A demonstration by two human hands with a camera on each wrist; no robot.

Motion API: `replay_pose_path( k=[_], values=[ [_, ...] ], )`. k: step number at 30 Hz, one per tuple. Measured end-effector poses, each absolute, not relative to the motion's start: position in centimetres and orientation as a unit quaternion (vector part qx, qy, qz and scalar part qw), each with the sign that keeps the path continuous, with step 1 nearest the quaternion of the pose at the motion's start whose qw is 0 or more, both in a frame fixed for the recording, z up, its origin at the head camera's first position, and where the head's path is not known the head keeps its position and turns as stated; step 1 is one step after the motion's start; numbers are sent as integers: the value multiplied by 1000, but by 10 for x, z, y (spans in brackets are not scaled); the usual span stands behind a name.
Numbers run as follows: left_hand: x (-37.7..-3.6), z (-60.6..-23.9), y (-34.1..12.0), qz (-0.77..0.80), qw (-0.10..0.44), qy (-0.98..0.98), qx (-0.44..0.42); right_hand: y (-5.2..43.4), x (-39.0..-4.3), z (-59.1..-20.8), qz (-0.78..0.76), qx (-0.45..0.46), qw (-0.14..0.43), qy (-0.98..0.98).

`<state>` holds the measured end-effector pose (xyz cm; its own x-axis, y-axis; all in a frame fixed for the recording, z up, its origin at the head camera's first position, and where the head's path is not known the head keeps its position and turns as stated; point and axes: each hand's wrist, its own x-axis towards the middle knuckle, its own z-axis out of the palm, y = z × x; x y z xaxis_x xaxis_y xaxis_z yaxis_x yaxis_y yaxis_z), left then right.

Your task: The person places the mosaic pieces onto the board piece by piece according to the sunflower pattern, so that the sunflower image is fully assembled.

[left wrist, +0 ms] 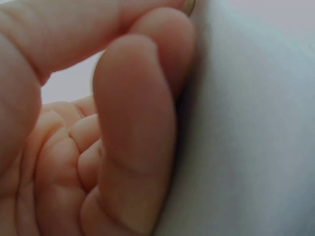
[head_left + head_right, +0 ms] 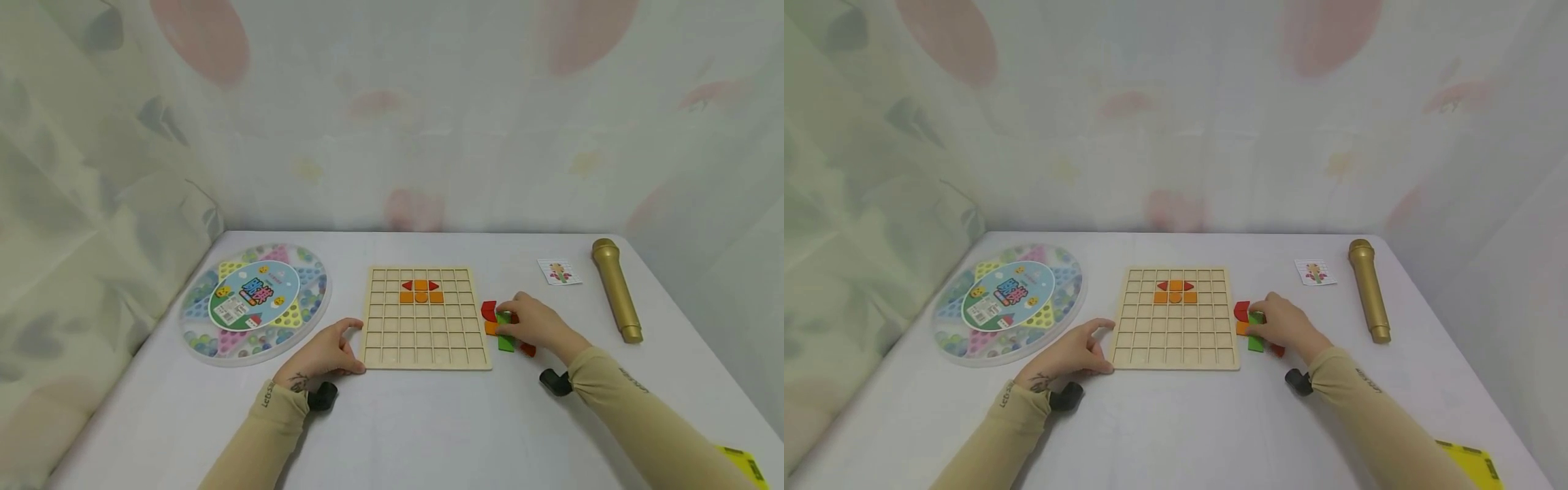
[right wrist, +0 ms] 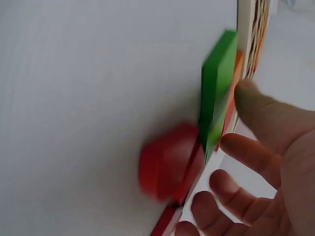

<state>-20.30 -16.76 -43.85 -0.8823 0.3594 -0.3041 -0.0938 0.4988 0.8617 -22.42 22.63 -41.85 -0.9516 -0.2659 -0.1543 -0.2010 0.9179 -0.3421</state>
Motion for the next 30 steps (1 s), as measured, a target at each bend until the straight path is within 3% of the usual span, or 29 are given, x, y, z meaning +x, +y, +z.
replay_pose_path(
  k=[12, 30],
  values=[
    [-204, -439, -168, 495, 233, 834, 76, 210, -221, -419, -135, -117, 69, 981],
    [-203, -438, -168, 503, 231, 830, 73, 210, -229, -409, -264, -99, 142, 949]
  ],
)
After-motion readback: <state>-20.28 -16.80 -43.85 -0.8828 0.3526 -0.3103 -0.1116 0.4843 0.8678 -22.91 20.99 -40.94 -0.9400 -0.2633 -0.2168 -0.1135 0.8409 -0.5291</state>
